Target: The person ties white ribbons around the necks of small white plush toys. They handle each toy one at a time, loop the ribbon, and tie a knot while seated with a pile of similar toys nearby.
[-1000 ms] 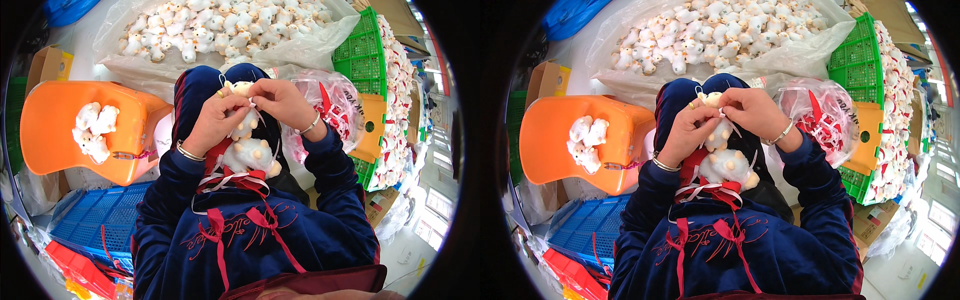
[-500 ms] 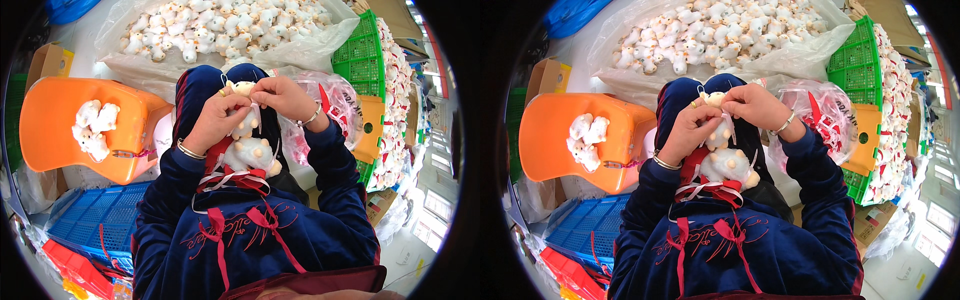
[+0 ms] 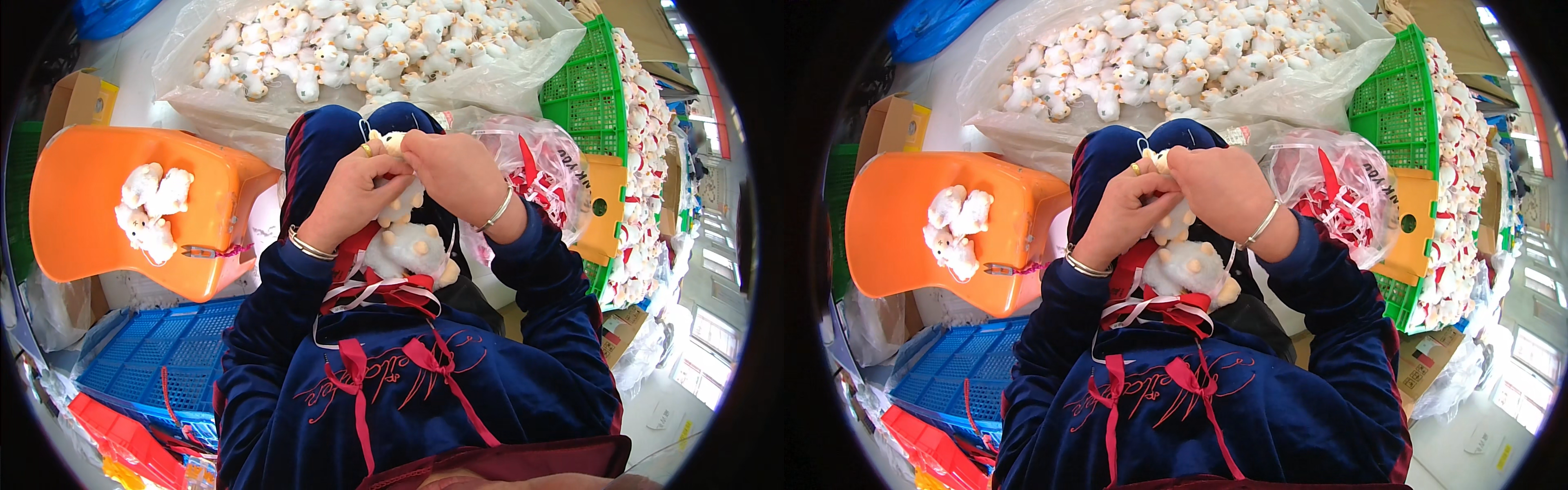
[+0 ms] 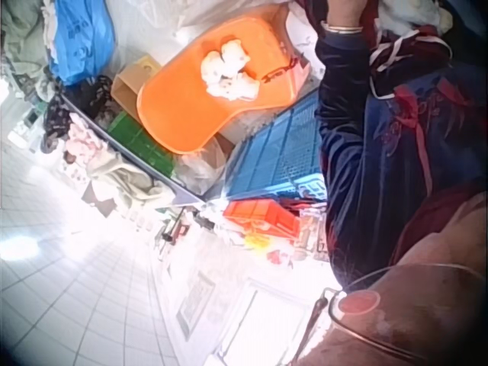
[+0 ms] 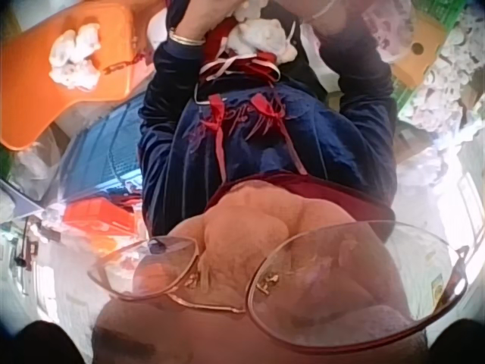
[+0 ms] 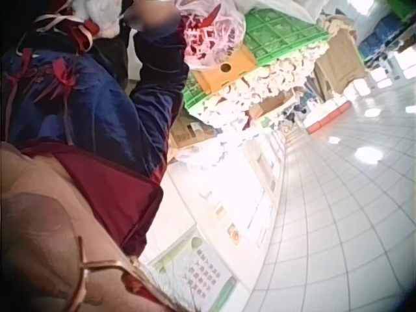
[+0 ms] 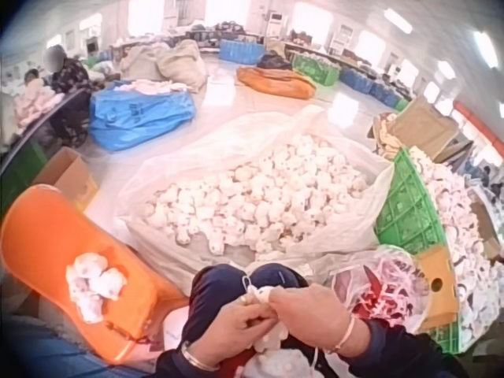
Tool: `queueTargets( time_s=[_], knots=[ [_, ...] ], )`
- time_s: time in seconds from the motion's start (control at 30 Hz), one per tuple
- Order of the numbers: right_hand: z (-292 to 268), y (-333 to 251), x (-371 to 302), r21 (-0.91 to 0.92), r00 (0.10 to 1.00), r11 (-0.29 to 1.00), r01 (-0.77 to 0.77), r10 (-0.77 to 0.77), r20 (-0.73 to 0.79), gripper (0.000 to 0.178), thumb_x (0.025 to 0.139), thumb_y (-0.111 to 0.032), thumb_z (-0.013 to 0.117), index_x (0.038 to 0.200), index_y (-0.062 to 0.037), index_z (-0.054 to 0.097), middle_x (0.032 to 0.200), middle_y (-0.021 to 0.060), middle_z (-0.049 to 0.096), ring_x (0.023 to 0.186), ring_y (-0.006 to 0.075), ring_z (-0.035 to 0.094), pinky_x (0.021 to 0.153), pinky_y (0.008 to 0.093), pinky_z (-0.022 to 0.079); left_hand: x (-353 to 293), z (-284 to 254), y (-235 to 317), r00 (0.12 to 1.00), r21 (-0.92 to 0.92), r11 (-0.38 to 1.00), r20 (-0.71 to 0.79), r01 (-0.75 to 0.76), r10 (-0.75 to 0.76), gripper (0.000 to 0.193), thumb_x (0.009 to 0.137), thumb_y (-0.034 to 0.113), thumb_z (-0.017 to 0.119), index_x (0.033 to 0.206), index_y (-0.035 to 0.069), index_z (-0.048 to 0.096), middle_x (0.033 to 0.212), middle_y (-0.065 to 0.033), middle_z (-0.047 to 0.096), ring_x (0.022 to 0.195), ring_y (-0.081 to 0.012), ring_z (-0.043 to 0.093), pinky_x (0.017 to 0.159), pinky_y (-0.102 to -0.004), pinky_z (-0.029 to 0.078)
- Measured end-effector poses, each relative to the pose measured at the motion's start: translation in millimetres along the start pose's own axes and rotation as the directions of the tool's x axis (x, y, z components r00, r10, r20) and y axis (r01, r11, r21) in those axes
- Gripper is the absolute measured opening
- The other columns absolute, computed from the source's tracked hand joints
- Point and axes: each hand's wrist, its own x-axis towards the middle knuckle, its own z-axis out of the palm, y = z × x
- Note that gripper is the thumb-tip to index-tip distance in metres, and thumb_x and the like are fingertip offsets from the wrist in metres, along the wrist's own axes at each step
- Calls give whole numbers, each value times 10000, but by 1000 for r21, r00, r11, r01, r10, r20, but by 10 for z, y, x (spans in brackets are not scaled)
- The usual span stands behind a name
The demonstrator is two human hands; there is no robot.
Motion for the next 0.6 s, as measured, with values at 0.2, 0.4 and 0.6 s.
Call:
queueTargets(
  time_s=[0.2, 0.4, 0.6],
  knots=[
    [126, -109, 1, -98, 994, 995, 34, -44, -104, 20, 874, -66, 581, 879, -69, 561, 818, 106, 673, 795, 333, 680, 683, 454, 492, 34, 51, 131, 989, 95, 989, -102, 113, -104, 140, 877, 130, 750, 928, 0, 746, 752, -69, 632, 663, -146, 569, 622, -294, 463],
    [400, 208, 31, 283, 939, 933, 223, -127, -321, 57, 915, -77, 626, 935, -25, 611, 843, 116, 659, 787, 313, 654, 710, 400, 518, 52, -44, 130, 976, -17, 977, -55, 210, -211, 176, 878, 151, 762, 931, -15, 740, 731, -42, 566, 646, -117, 512, 602, -288, 425],
    [389, 362, -15, 675, 993, 732, 91, -11, -122, 68, 954, -72, 671, 986, -12, 669, 842, 71, 652, 759, 161, 607, 690, 289, 500, 57, -48, 53, 988, -14, 989, -46, 147, -148, 188, 917, 165, 712, 960, -17, 740, 758, -68, 626, 668, -132, 569, 615, -306, 460]
  ],
)
